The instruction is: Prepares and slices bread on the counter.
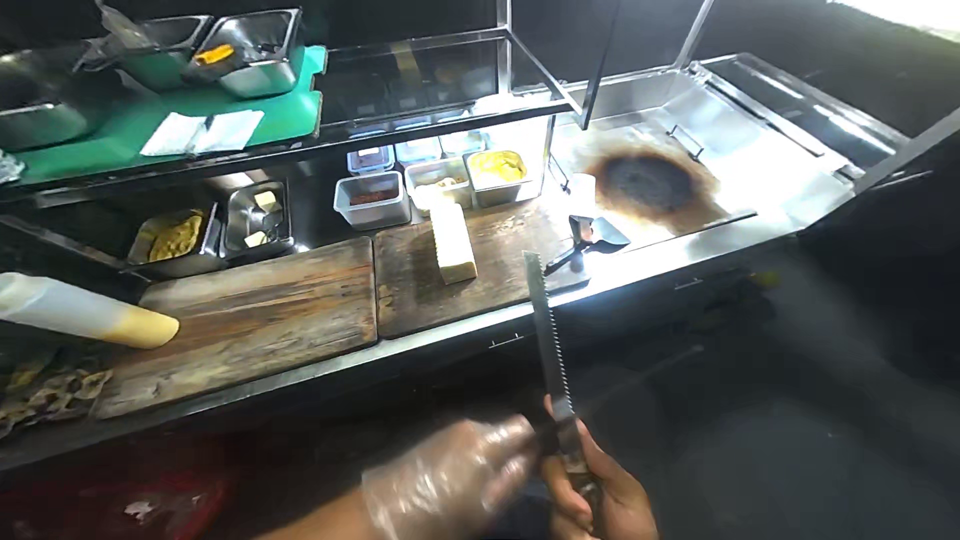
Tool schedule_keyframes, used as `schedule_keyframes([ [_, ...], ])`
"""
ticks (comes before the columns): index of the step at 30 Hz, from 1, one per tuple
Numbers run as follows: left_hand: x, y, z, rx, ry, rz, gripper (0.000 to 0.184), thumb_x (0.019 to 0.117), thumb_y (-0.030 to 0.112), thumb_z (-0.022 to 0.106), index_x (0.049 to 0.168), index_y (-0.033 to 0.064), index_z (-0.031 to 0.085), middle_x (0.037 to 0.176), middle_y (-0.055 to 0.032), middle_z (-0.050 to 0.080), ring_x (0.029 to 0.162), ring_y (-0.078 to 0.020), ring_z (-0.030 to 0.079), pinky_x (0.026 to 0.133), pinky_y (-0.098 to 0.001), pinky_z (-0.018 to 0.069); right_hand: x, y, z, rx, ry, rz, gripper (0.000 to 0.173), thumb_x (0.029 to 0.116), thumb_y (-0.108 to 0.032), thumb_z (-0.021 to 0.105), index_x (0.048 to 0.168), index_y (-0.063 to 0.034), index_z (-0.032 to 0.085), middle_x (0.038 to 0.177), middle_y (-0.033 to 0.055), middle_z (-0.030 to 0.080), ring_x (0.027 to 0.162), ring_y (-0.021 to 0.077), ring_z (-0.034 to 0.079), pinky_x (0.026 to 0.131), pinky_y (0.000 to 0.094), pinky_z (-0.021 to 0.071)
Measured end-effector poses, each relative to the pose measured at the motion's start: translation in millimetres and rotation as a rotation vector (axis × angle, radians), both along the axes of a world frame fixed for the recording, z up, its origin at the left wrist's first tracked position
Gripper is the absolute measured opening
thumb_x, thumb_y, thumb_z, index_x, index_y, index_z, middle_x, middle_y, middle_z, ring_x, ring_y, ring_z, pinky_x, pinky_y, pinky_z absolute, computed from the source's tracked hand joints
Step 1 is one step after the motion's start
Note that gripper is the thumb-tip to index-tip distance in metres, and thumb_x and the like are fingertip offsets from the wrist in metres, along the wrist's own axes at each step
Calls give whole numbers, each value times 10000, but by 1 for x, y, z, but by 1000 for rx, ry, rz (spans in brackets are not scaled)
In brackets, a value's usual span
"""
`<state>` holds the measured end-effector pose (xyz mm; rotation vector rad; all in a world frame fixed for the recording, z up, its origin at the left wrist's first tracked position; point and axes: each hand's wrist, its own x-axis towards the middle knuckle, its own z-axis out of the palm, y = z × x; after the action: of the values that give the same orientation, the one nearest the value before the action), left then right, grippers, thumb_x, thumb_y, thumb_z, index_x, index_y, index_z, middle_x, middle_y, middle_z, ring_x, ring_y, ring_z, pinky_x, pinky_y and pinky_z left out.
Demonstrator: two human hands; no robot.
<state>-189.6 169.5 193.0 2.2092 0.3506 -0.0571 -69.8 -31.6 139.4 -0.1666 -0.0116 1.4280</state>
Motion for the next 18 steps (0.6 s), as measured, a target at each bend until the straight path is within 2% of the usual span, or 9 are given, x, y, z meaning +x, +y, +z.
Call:
schedule_keyframes([
  [2, -1, 40, -12, -67, 152, 235, 310, 1075, 321, 492, 1201, 103, 673, 846, -67, 677, 710, -155, 653, 660, -365, 567, 0, -3, -4, -2, 8, -28, 501, 1051, -344, 490, 1539, -286, 391, 750, 14, 603, 477, 108, 546, 404, 246, 462],
  [4, -4, 75, -20, -141, 224, 398, 335, 1073, 414, 512, 1230, 149, 644, 742, -52, 608, 580, -147, 583, 542, -351, 531, 4, -9, -11, -22, 9, -64, 499, 1061, -345, 463, 1549, -293, 371, 733, 16, 598, 467, 114, 546, 395, 251, 460],
  [6, -3, 50, -1, -132, 144, 257, 333, 1064, 350, 507, 1216, 105, 673, 861, -52, 687, 697, -136, 645, 651, -357, 568, 8, 2, -12, -5, -2, -52, 492, 1066, -359, 442, 1550, -311, 370, 754, 16, 610, 457, 105, 535, 390, 244, 455],
  [8, -8, 6, 4, -75, 25, 14, 301, 1058, 291, 488, 1177, 77, 663, 876, -90, 711, 747, -181, 703, 657, -399, 595, -2, 10, -5, -15, 4, 7, 460, 1063, -388, 453, 1515, -307, 430, 784, 12, 632, 453, 87, 531, 386, 228, 452],
  [9, -8, 8, 0, -65, 32, 3, 300, 1063, 286, 471, 1194, 88, 654, 876, -96, 706, 750, -195, 703, 657, -416, 594, -1, 14, -2, -9, 9, 25, 469, 1058, -381, 476, 1517, -296, 433, 778, 13, 631, 460, 92, 532, 390, 232, 448],
  [11, -9, 49, -14, -102, 173, 239, 319, 1082, 333, 473, 1204, 122, 680, 870, -58, 681, 731, -145, 648, 685, -364, 563, -1, 10, -4, -19, 5, -1, 496, 1057, -358, 466, 1545, -302, 392, 731, 3, 602, 452, 98, 527, 386, 238, 444],
  [13, -10, 84, -19, -131, 288, 419, 341, 1080, 404, 495, 1237, 152, 662, 832, -64, 648, 671, -159, 609, 644, -381, 542, 1, 4, -10, -34, 13, -39, 498, 1067, -354, 444, 1556, -297, 367, 717, 4, 596, 450, 105, 532, 385, 246, 448],
  [15, -7, 60, -4, -76, 202, 293, 351, 1079, 369, 482, 1227, 120, 678, 900, -63, 696, 753, -155, 659, 707, -383, 569, 3, 13, -13, -16, 29, -38, 499, 1066, -350, 443, 1556, -298, 364, 727, 8, 597, 451, 106, 535, 385, 247, 456],
  [18, -10, 18, -8, 101, 47, -21, 330, 1078, 324, 422, 1211, 125, 648, 873, -89, 705, 755, -234, 710, 652, -457, 593, -3, 22, -5, 2, 33, 36, 473, 1051, -366, 487, 1515, -300, 422, 745, 5, 613, 465, 99, 542, 398, 238, 458],
])
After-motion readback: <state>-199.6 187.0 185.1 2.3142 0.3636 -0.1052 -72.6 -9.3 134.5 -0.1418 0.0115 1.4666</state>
